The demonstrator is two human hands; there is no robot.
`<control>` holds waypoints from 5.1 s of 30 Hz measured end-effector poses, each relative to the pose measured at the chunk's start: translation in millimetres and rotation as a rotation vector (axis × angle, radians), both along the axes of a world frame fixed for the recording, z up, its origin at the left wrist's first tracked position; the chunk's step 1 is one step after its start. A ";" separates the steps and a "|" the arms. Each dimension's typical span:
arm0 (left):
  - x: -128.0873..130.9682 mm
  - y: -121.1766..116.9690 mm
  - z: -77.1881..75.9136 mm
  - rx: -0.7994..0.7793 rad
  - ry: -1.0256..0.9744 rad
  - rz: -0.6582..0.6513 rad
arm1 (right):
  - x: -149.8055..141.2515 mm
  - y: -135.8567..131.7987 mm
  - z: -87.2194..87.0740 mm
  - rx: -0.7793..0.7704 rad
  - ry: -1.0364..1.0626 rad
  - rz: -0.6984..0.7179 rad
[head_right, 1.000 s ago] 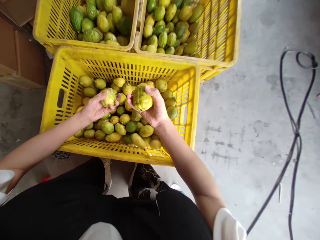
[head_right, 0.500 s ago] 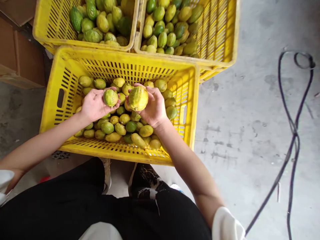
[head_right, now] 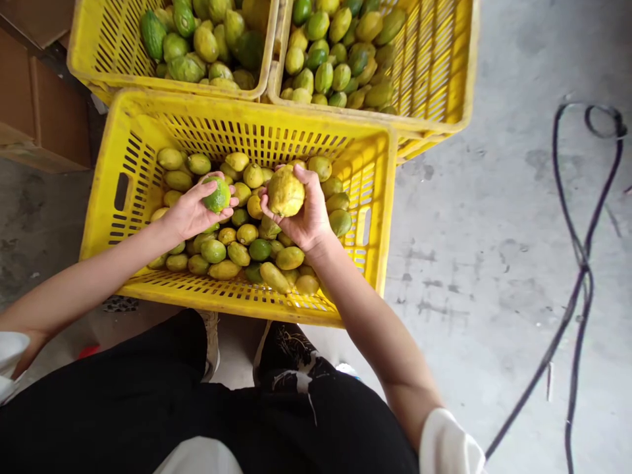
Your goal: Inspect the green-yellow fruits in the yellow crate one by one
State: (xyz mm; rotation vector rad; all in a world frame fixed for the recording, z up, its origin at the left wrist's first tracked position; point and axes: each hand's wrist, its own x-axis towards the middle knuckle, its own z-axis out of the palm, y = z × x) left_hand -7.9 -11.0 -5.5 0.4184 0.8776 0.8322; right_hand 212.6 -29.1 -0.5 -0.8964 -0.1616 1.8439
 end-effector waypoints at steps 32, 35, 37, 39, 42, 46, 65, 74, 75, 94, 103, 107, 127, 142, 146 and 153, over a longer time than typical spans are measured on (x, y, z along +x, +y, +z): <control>-2.3 11.0 -4.9 -0.138 0.073 0.123 | -4.2 1.6 -5.0 -0.081 0.003 -0.111; -3.7 10.9 -6.1 -0.157 0.047 0.123 | -4.8 1.0 -5.4 -0.106 -0.034 -0.128; -5.3 10.3 -7.0 -0.174 0.023 0.128 | -3.5 0.4 -7.2 -0.091 -0.044 -0.104; -6.3 9.6 -7.4 -0.190 0.005 0.132 | -1.7 -0.4 -9.7 -0.062 -0.024 -0.056; -5.3 9.5 -6.2 -0.190 -0.008 0.115 | 0.4 -1.3 -12.9 -0.027 0.031 -0.010; -3.3 10.9 -2.0 -0.137 0.002 0.110 | 1.1 -0.6 -12.3 -0.006 0.064 -0.018; -5.8 7.6 -1.1 -0.135 -0.030 0.171 | -1.9 -3.8 -8.7 -0.012 0.073 -0.023; -4.1 9.4 -0.1 -0.114 0.011 0.141 | -4.0 -3.7 -1.8 0.017 0.011 -0.029; -5.3 8.9 0.1 -0.107 0.002 0.130 | -3.7 -3.7 -1.4 -0.001 0.012 -0.044; -4.3 6.1 4.2 -0.119 -0.020 0.157 | -0.5 -3.9 -17.2 0.108 0.080 0.029; -7.6 7.3 -11.7 -0.073 -0.037 0.083 | 0.1 -3.1 -12.3 0.056 0.016 0.044; -4.1 6.6 -3.6 -0.115 -0.021 0.125 | -1.5 -2.6 -12.1 0.032 0.007 0.036; 0.5 6.2 2.5 -0.143 -0.030 0.137 | -1.1 -4.1 -19.7 0.205 -0.035 0.116; -1.6 4.0 0.0 -0.087 -0.058 0.077 | -7.8 -5.0 -22.0 0.024 -0.033 0.009; -4.1 5.0 -6.4 -0.118 -0.085 0.129 | -5.2 -5.3 -18.7 0.028 0.028 0.011; -0.9 5.8 0.7 -0.128 -0.048 0.137 | -8.6 -4.6 -12.7 0.032 0.062 -0.029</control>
